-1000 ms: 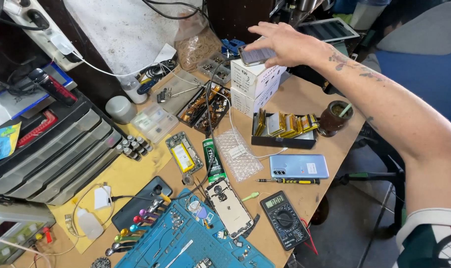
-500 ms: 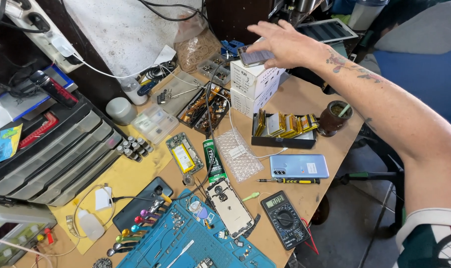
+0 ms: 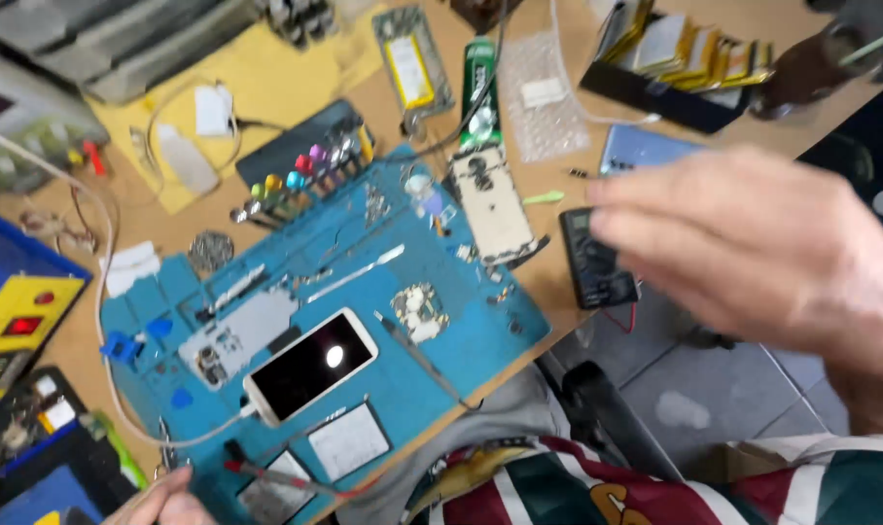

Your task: Reassembling a smartphone by connecting the motherboard, battery, and testing the display functionality.

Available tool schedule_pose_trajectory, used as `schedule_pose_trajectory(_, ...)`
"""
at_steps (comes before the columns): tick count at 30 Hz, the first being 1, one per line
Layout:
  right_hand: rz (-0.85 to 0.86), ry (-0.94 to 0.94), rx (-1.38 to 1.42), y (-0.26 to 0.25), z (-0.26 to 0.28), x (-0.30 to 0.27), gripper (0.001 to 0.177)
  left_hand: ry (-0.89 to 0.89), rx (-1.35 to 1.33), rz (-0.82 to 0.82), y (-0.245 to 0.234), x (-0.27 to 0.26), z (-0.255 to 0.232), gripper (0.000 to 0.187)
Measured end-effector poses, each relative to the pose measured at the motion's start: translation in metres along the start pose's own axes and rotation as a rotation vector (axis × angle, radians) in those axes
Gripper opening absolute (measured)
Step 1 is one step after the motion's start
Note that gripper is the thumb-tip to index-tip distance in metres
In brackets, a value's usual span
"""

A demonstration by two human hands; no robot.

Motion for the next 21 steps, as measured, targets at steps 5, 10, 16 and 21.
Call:
schedule_pose_trajectory(5, 0.019, 0.159, 0.213, 0.091, 0.076, -0.045, 0.024, 0.026, -0.279, -0.177, 0.015, 0.031, -0.114, 0.02)
schedule_pose_trajectory(10, -0.013, 0.388, 0.273, 0.16, 0.104, -0.049, 0.025, 0.038, -0.4, -0.169, 0.02, 0.027, -0.126, 0.019)
schedule_pose_trajectory(16, 0.179, 0.349, 0.252, 0.208, 0.096, -0.017, 0.06, 0.06, -0.431, -0.134, 0.014, 0.03, -0.114, 0.02)
schedule_pose_trajectory(21, 0.323, 0.368, 0.12, 0.223, 0.085, -0.011, 0.077, 0.003, -0.405, -0.137, 0.012, 0.028, -0.101, 0.024)
Point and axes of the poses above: each hand's wrist, its own x-axis towards the middle knuckle, its own y-axis out of the palm, z = x × y, the point moved 3 cm from there along x, towards the middle knuckle, and after that the axes turned 8 degrees about -z, right-handed, at the moved point
